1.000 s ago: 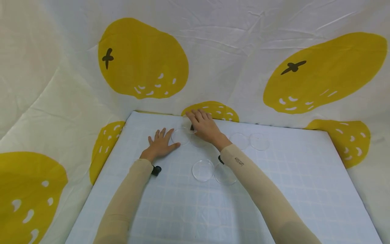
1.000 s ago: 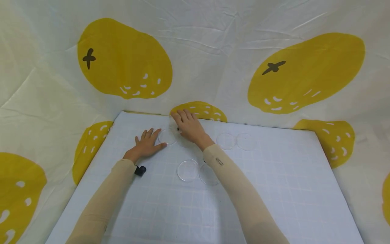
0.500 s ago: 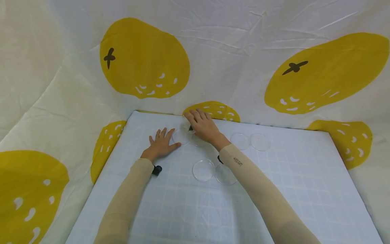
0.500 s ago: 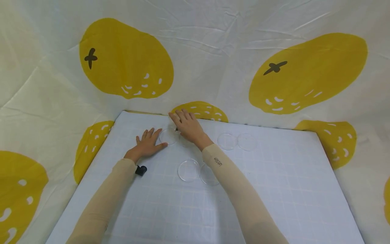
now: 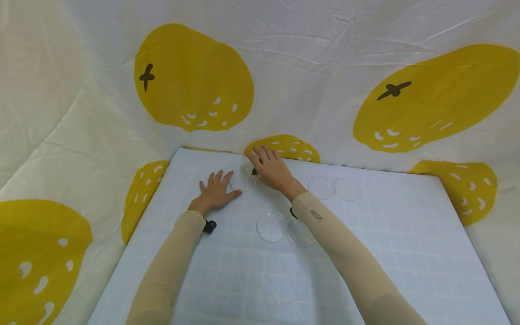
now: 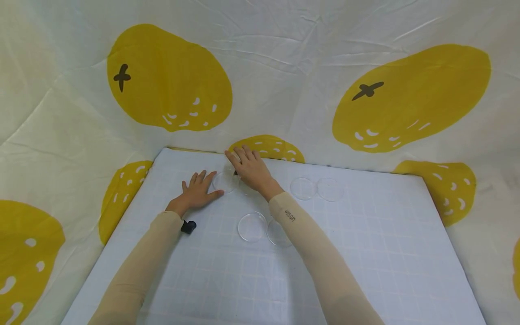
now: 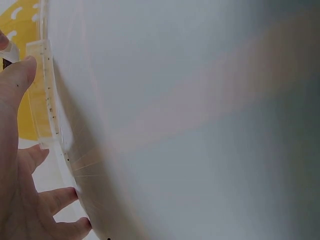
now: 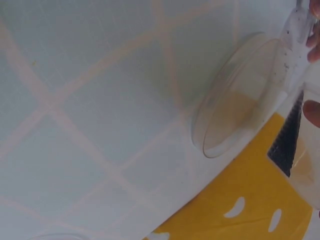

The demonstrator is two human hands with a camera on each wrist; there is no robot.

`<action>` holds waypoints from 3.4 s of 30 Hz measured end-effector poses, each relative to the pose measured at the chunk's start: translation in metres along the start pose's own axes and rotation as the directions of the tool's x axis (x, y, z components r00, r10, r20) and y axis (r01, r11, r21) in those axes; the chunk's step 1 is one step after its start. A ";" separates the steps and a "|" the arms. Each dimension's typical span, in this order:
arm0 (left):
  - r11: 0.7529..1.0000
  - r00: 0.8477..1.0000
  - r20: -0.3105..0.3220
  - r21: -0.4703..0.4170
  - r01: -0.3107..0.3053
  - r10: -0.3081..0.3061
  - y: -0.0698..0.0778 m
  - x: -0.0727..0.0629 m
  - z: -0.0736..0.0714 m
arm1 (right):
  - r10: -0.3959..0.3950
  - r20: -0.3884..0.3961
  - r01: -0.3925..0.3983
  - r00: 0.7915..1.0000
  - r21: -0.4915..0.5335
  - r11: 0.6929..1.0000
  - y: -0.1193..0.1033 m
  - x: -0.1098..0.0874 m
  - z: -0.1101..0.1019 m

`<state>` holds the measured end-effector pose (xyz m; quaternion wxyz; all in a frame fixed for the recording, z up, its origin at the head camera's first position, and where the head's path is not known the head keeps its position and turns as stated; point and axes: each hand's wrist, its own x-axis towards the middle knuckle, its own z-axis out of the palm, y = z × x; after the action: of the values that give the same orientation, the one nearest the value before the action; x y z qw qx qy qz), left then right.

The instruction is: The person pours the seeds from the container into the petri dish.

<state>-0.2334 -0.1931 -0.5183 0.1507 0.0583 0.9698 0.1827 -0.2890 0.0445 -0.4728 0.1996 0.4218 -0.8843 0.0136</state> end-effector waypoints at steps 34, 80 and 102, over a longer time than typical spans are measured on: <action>1.000 1.000 -0.009 0.006 -0.013 0.013 -0.004 0.003 0.003 | -0.006 0.048 0.009 0.999 -0.069 0.998 -0.005 -0.002 0.004; 1.000 1.000 -0.003 0.003 -0.013 0.013 -0.001 -0.002 0.000 | 0.487 0.129 -0.438 0.864 0.669 0.601 0.000 -0.016 -0.001; 1.000 1.000 0.000 -0.013 -0.022 0.022 0.000 -0.003 0.000 | 0.569 0.293 -0.462 0.769 0.869 0.176 0.024 -0.104 -0.048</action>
<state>-0.2306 -0.1941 -0.5174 0.1494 0.0681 0.9678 0.1908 -0.2318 0.1469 -0.4629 -0.0388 0.1336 -0.8016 0.5814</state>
